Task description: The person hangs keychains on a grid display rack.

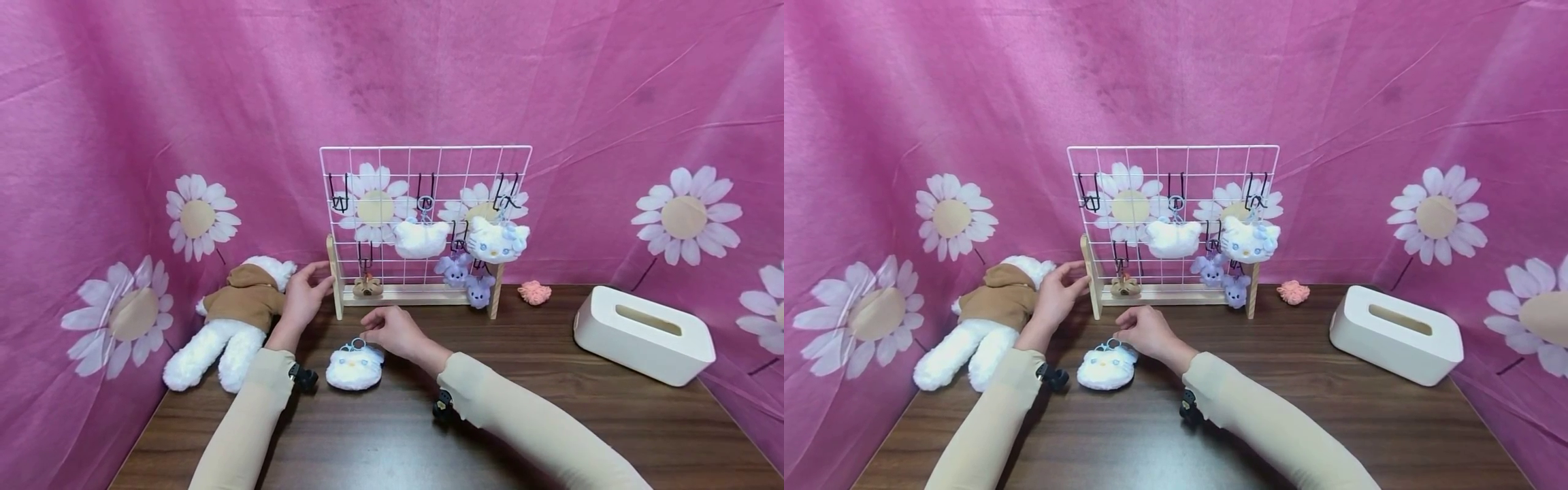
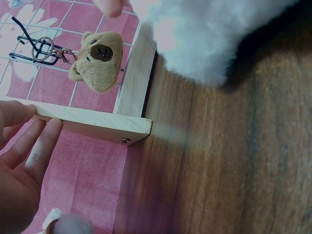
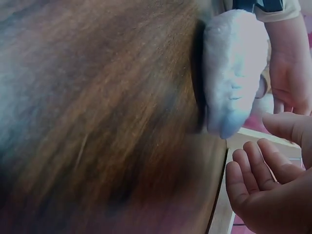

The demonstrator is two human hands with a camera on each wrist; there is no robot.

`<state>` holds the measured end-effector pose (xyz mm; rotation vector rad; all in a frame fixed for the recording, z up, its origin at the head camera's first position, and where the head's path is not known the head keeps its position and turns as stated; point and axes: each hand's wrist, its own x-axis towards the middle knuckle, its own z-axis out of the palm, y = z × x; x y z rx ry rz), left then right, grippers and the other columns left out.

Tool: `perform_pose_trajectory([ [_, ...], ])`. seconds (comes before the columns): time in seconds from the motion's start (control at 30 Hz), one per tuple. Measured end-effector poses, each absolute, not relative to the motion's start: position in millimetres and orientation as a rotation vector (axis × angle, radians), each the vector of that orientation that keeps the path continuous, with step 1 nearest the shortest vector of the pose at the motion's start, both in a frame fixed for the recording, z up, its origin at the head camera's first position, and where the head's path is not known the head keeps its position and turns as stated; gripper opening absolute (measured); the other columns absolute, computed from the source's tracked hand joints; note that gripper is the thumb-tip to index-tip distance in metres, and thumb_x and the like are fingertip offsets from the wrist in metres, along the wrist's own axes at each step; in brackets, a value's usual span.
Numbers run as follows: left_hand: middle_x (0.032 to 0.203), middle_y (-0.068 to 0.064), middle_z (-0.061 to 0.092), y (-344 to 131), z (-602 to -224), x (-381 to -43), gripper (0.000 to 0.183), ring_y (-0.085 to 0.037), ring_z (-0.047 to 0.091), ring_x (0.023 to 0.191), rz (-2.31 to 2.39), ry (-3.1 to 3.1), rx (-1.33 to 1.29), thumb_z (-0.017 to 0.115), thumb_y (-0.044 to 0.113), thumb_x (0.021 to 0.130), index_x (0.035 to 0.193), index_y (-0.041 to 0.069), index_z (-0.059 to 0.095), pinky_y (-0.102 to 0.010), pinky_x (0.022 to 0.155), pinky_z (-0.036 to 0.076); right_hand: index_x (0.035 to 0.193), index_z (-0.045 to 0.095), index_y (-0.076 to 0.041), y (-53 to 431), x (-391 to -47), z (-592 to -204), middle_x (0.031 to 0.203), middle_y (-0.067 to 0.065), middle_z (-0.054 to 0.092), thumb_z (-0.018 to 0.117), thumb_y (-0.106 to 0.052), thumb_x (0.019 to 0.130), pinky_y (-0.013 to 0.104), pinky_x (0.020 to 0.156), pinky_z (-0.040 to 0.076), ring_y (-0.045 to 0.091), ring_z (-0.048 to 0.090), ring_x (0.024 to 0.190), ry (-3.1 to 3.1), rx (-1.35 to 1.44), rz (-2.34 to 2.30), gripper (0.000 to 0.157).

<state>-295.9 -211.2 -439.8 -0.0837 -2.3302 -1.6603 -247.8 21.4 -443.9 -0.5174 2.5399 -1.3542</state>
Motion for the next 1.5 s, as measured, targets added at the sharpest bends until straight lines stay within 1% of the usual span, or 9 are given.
perform_pose_trajectory([
  [0.27, 0.135, -0.033, 0.075, -212.3, -440.7, -295.7, 0.041, -0.040, 0.083, 0.107, -1.656, -2.340, -0.087, 0.072, 0.006, 0.109, 0.149, -0.002, 0.067, -0.022, 0.087, 0.074, 0.117, 0.083, -0.003, 12.4, -251.8, -454.5, 0.103, 0.006, 0.081, 0.087, -0.009, 0.096, 0.022, 0.082, 0.061, 0.010, 0.068, 0.091, 2.545, -0.553, -1.263, 0.023],
  [0.5, 0.135, -0.030, 0.075, -210.2, -438.7, -296.0, 0.041, -0.043, 0.082, 0.107, -1.655, -2.350, -0.095, 0.073, 0.007, 0.109, 0.149, 0.000, 0.068, -0.022, 0.085, 0.074, 0.113, 0.084, -0.005, 7.5, -256.0, -462.1, 0.098, 0.003, 0.080, 0.089, -0.009, 0.094, 0.020, 0.081, 0.058, 0.008, 0.065, 0.088, 2.550, -0.502, -1.228, 0.020],
  [0.6, 0.135, -0.029, 0.075, -208.9, -438.7, -296.8, 0.041, -0.041, 0.082, 0.107, -1.642, -2.355, -0.098, 0.073, 0.007, 0.109, 0.150, 0.001, 0.068, -0.022, 0.086, 0.074, 0.111, 0.084, -0.005, 6.9, -257.4, -462.2, 0.096, 0.001, 0.079, 0.090, -0.009, 0.093, 0.019, 0.081, 0.057, 0.007, 0.063, 0.088, 2.563, -0.486, -1.197, 0.019],
  [0.87, 0.133, -0.030, 0.076, -208.0, -439.1, -295.8, 0.041, -0.040, 0.082, 0.108, -1.648, -2.354, -0.090, 0.072, 0.005, 0.109, 0.150, 0.000, 0.067, -0.021, 0.085, 0.074, 0.105, 0.085, -0.005, 4.5, -257.6, -457.7, 0.089, -0.001, 0.071, 0.088, -0.004, 0.091, 0.016, 0.072, 0.049, 0.009, 0.059, 0.085, 2.545, -0.445, -1.156, 0.014],
  [1.07, 0.133, -0.031, 0.076, -208.1, -438.4, -296.1, 0.042, -0.042, 0.082, 0.108, -1.645, -2.344, -0.099, 0.072, 0.005, 0.109, 0.150, -0.001, 0.067, -0.021, 0.085, 0.074, 0.099, 0.084, -0.005, 1.3, -257.4, -456.1, 0.084, -0.001, 0.070, 0.086, -0.001, 0.091, 0.017, 0.068, 0.046, 0.011, 0.058, 0.082, 2.569, -0.430, -1.127, 0.009],
  [1.2, 0.134, -0.031, 0.075, -208.9, -438.1, -295.4, 0.042, -0.043, 0.082, 0.108, -1.644, -2.345, -0.084, 0.072, 0.005, 0.109, 0.150, 0.000, 0.067, -0.021, 0.085, 0.073, 0.094, 0.082, -0.006, 0.2, -257.0, -456.6, 0.082, -0.001, 0.070, 0.087, 0.000, 0.089, 0.018, 0.068, 0.047, 0.012, 0.059, 0.080, 2.588, -0.424, -1.141, 0.010],
  [1.37, 0.134, -0.032, 0.075, -209.3, -439.0, -294.6, 0.041, -0.045, 0.081, 0.110, -1.664, -2.343, -0.083, 0.072, 0.005, 0.109, 0.150, -0.001, 0.067, -0.021, 0.086, 0.073, 0.086, 0.080, -0.009, 0.5, -257.4, -458.9, 0.084, 0.001, 0.075, 0.088, -0.002, 0.091, 0.019, 0.070, 0.049, 0.013, 0.061, 0.083, 2.597, -0.394, -1.160, 0.012],
  [1.5, 0.135, -0.032, 0.074, -210.2, -439.5, -295.5, 0.042, -0.046, 0.081, 0.110, -1.667, -2.338, -0.074, 0.072, 0.005, 0.109, 0.150, 0.000, 0.067, -0.021, 0.086, 0.073, 0.088, 0.082, -0.009, 1.5, -258.7, -457.7, 0.093, 0.004, 0.077, 0.085, -0.005, 0.096, 0.020, 0.072, 0.051, 0.015, 0.063, 0.087, 2.565, -0.366, -1.179, 0.010],
])
